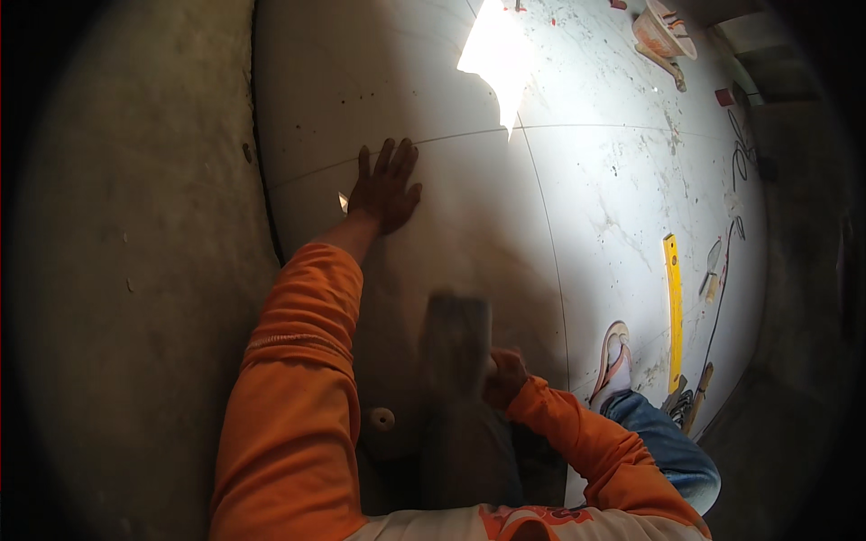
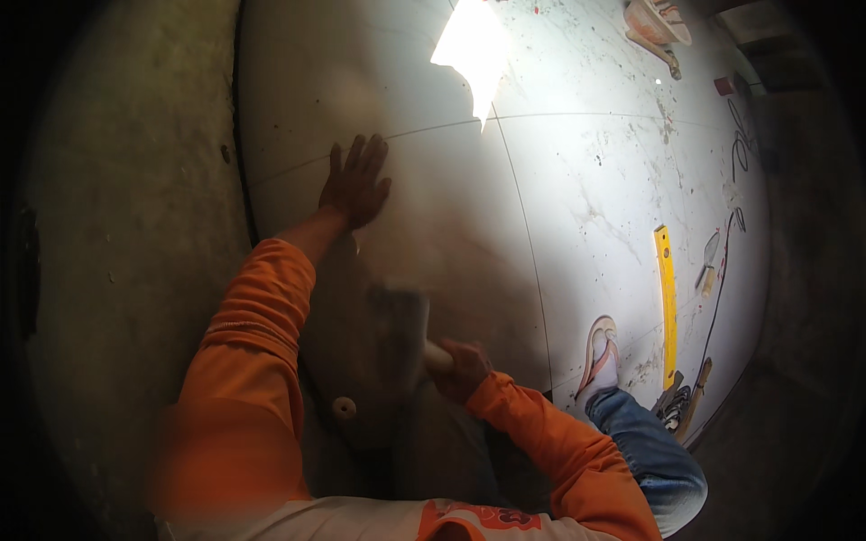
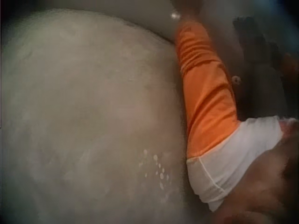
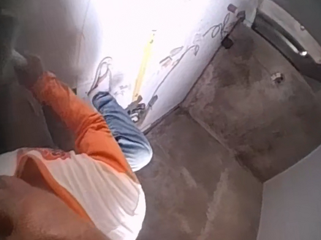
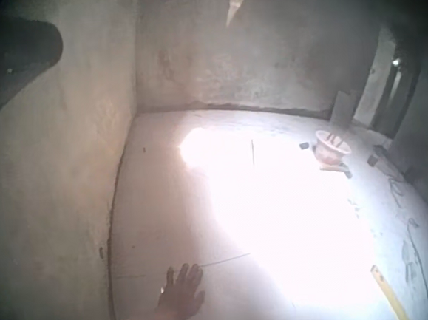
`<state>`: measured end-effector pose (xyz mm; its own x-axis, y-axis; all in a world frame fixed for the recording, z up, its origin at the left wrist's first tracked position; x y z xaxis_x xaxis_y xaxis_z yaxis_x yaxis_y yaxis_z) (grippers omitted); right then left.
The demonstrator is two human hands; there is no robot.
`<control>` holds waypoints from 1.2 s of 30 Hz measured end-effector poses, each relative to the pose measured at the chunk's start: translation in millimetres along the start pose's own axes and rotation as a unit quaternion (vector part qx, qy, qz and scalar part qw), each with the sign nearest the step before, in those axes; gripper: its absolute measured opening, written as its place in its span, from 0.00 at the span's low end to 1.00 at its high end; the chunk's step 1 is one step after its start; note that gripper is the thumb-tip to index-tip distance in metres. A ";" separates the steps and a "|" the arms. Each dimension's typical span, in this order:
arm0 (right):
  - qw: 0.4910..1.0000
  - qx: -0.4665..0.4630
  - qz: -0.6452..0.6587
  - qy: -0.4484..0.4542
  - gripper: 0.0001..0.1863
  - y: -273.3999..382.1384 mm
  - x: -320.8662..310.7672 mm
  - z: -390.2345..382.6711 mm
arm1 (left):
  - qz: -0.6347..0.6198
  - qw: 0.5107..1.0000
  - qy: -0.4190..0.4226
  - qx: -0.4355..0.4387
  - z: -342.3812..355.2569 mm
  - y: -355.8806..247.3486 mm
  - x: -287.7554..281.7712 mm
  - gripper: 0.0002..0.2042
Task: The person taps white floor tiles with a rubber mallet while kneeling. The person handles the mallet with one hand and feels the tile surface with the other, then places the mallet down on the floor.
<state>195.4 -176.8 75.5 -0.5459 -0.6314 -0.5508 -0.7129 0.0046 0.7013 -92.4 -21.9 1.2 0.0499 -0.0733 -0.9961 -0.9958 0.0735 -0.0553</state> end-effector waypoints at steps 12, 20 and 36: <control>0.961 -0.041 -0.218 0.165 0.11 -1.6 28.3 -13.5 | 0.010 0.998 0.054 -0.013 3.5 0.6 1.1 0.31; 0.974 0.103 -0.139 0.145 0.09 -8.4 7.4 -4.7 | 0.008 0.999 0.046 -0.003 1.2 -4.2 -1.4 0.32; 0.951 0.234 -0.147 0.141 0.13 -106.5 26.5 -18.4 | 0.017 1.000 0.012 -0.003 0.8 -4.1 -6.2 0.32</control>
<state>264.9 -208.2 -5.5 -0.2008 -0.8407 -0.5028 -0.9702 0.0996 0.2209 -88.6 -21.0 7.5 0.0141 -0.0952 -0.9954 -0.9972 0.0714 -0.0210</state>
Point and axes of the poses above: each hand's wrist, its own z-axis towards the middle knuckle, its own x-axis out of the palm, y = z × x, the point moved 5 cm from there along z, towards the middle knuckle, and after that the axes turned 1 degree about y, right-handed, at the moved point
